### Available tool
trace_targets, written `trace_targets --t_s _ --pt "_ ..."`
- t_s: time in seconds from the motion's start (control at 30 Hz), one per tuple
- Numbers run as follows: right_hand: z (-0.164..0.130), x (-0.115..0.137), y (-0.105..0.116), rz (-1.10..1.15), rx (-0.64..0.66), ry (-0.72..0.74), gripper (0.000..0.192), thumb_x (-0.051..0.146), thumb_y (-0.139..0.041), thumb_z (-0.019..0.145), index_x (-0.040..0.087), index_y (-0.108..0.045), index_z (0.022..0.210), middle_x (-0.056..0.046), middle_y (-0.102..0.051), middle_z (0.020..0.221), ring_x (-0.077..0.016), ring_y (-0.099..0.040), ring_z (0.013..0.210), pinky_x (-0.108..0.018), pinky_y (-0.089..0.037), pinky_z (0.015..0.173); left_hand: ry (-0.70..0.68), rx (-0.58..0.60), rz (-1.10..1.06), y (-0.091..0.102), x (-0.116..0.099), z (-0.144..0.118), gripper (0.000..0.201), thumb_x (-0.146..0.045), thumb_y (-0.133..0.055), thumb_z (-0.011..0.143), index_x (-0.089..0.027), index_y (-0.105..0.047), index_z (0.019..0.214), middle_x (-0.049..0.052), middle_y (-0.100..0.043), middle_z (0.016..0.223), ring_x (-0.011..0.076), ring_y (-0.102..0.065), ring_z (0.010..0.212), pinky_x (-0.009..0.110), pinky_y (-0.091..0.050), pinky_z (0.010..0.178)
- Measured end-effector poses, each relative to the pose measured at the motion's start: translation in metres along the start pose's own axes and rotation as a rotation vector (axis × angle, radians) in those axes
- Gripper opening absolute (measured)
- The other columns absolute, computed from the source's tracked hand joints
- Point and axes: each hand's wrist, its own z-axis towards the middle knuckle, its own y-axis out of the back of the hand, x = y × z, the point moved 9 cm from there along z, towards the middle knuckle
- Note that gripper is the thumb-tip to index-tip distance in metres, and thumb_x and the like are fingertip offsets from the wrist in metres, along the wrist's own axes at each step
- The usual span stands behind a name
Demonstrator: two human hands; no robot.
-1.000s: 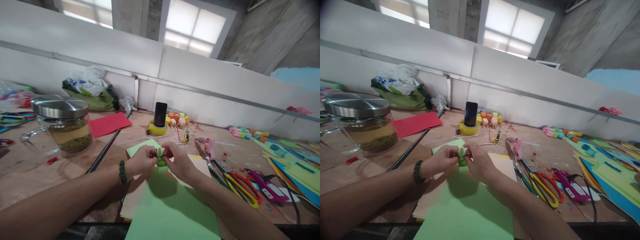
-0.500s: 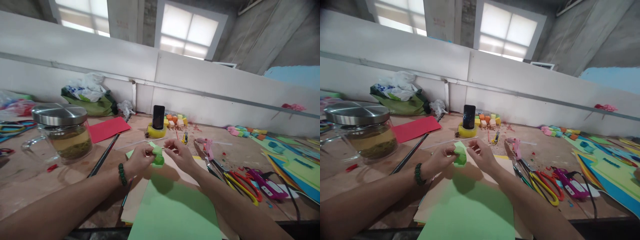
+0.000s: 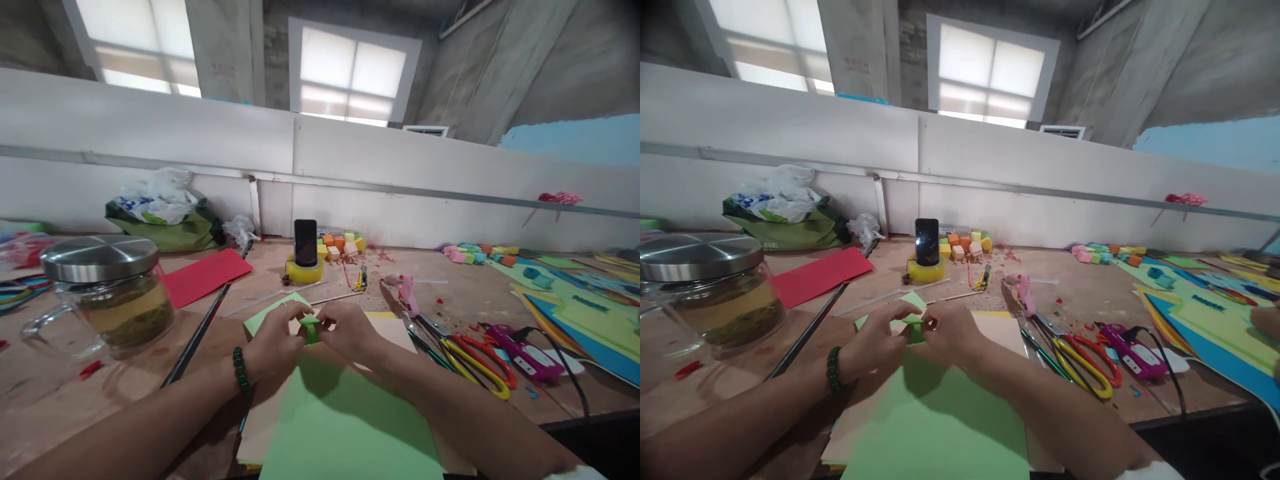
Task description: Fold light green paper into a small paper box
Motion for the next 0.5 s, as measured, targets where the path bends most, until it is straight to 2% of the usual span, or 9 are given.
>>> trace_targets --t_s 0.13,0.2,0.3,0.37,0.43,0.5 --pt "-0.005 0.012 -0.005 -0.172 -0.005 0.112 0.012 0.009 -0.061 0.070 0.019 -0.065 0.064 -0.003 -0.066 0.063 -0.0143 -0.058 0.058 -0.023 -0.037 0.054 -0.020 0.132 -0.011 -0.013 0.007 -0.002 0.025 -0.008 -0.053 0.070 -0.018 -0.074 0.080 0.005 -0.072 0.082 0.0189 -0.063 0.077 0.028 -0.046 0.070" --pt "-0.005 0.013 -0.004 -0.144 -0.026 0.119 0.011 0.011 -0.061 0.072 0.019 -0.063 0.064 -0.002 -0.065 0.064 -0.0143 -0.058 0.059 -0.023 -0.039 0.055 -0.020 0.153 -0.060 -0.015 0.010 -0.002 0.029 -0.006 -0.051 0.071 -0.017 -0.075 0.081 0.006 -0.073 0.081 0.0195 -0.064 0.078 0.029 -0.047 0.070" --pt "-0.003 0.012 0.008 0.098 -0.107 0.123 0.006 0.021 -0.059 0.082 0.019 -0.065 0.080 -0.003 -0.066 0.076 -0.0131 -0.060 0.064 -0.023 -0.044 0.060 -0.025 0.091 -0.162 -0.007 0.010 0.001 0.021 -0.016 -0.056 0.077 -0.015 -0.076 0.083 0.008 -0.074 0.081 0.0210 -0.066 0.078 0.030 -0.049 0.071" --pt "-0.002 0.009 0.021 0.262 -0.190 0.127 0.014 0.028 -0.052 0.089 0.019 -0.063 0.089 -0.004 -0.065 0.083 -0.0135 -0.061 0.071 -0.024 -0.047 0.065 -0.063 0.008 -0.204 0.004 0.007 0.002 0.021 -0.026 -0.057 0.082 -0.016 -0.076 0.084 0.009 -0.074 0.085 0.0216 -0.066 0.080 0.032 -0.051 0.073" --pt "-0.002 0.003 0.032 0.355 -0.262 0.109 0.021 0.030 -0.043 0.095 0.019 -0.061 0.091 -0.004 -0.063 0.082 -0.0141 -0.061 0.075 -0.026 -0.048 0.069 -0.102 -0.070 -0.215 0.015 0.003 0.003 0.024 -0.033 -0.058 0.084 -0.019 -0.077 0.085 0.009 -0.075 0.091 0.0226 -0.066 0.085 0.034 -0.051 0.078" --pt "-0.002 0.001 0.035 0.406 -0.272 0.098 0.023 0.029 -0.038 0.096 0.020 -0.059 0.090 -0.003 -0.061 0.078 -0.0139 -0.061 0.074 -0.027 -0.049 0.070 -0.124 -0.116 -0.223 0.022 0.000 0.002 0.025 -0.039 -0.059 0.084 -0.021 -0.077 0.088 0.009 -0.075 0.095 0.0234 -0.066 0.090 0.036 -0.052 0.082"
